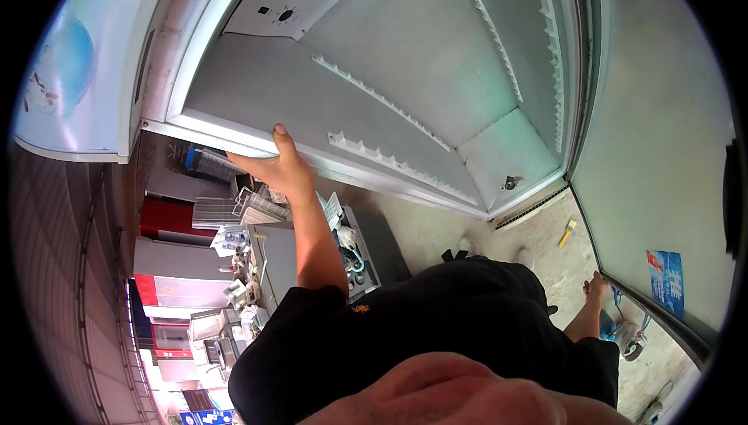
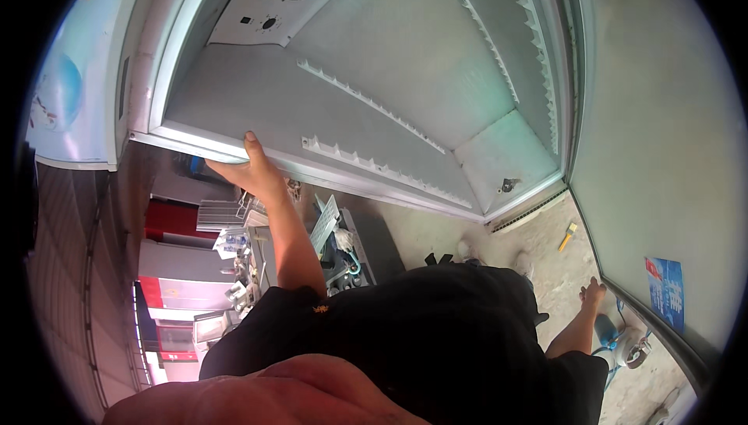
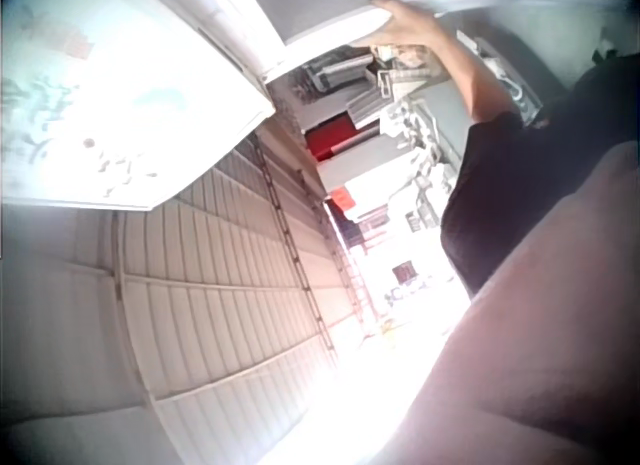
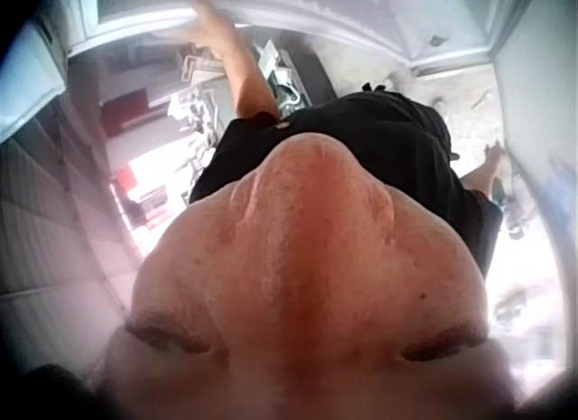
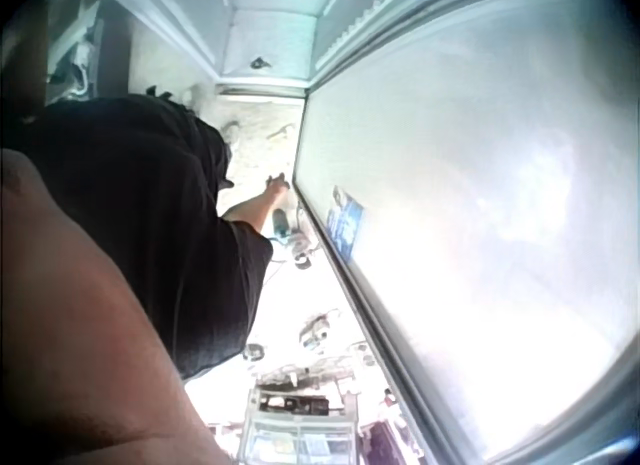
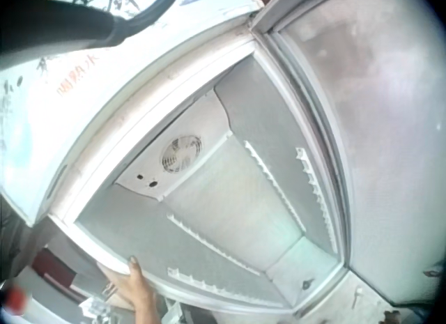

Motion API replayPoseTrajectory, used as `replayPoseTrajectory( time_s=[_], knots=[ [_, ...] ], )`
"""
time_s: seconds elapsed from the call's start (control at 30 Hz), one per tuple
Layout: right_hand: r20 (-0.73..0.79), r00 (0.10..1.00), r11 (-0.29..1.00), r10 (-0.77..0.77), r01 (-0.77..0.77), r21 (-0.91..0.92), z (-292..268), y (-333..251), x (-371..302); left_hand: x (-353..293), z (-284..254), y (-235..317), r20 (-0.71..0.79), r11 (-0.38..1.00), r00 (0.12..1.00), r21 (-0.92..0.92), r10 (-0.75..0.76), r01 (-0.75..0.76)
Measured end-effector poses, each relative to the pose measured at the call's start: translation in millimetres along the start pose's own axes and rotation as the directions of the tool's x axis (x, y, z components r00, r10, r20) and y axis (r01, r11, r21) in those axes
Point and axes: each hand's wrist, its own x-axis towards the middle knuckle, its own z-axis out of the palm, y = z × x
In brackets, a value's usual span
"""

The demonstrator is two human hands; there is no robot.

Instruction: The person peels protective tape from a refrigerator glass door frame and then cleans the glass surface with a paper towel.

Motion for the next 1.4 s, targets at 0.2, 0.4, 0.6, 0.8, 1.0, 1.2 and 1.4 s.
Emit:
replayPoseTrajectory(
  time_s=[0.2, 0.4, 0.6, 0.8, 1.0, 1.2, 1.4],
  knots=[
    [-0.064, 0.998, 0.999, 0.019, -0.016, 0.050, -28, -8, 31, 1, 0, -4, 0.015, 1.000, 1.000, -0.003, -0.017, 0.017],
    [-0.007, 0.995, 0.970, 0.101, -0.097, 0.223, -7, -8, 13, 2, -4, -7, 0.031, 1.000, 1.000, 0.002, -0.007, 0.007],
    [0.006, 0.992, 0.964, 0.125, -0.123, 0.235, -5, 0, 14, 2, -2, 5, 0.062, 1.000, 0.998, 0.023, -0.010, 0.008],
    [0.042, 0.989, 0.972, 0.142, -0.147, 0.182, -10, 5, 22, 3, -4, -2, 0.055, 1.000, 0.998, 0.011, -0.026, 0.025],
    [0.071, 0.961, 0.957, 0.267, -0.273, 0.102, -36, 24, 57, 0, 5, -6, 0.017, 0.995, 0.997, 0.072, 0.070, -0.071],
    [0.235, 0.905, 0.932, 0.353, -0.320, -0.170, -51, 4, 21, -8, 9, -6, 0.038, 0.987, 0.994, -0.127, 0.101, -0.096],
    [0.097, 0.912, 0.888, 0.398, -0.357, -0.288, -80, 13, -13, 2, 4, -27, 0.063, 0.987, 0.989, -0.091, 0.135, -0.129]
  ],
)
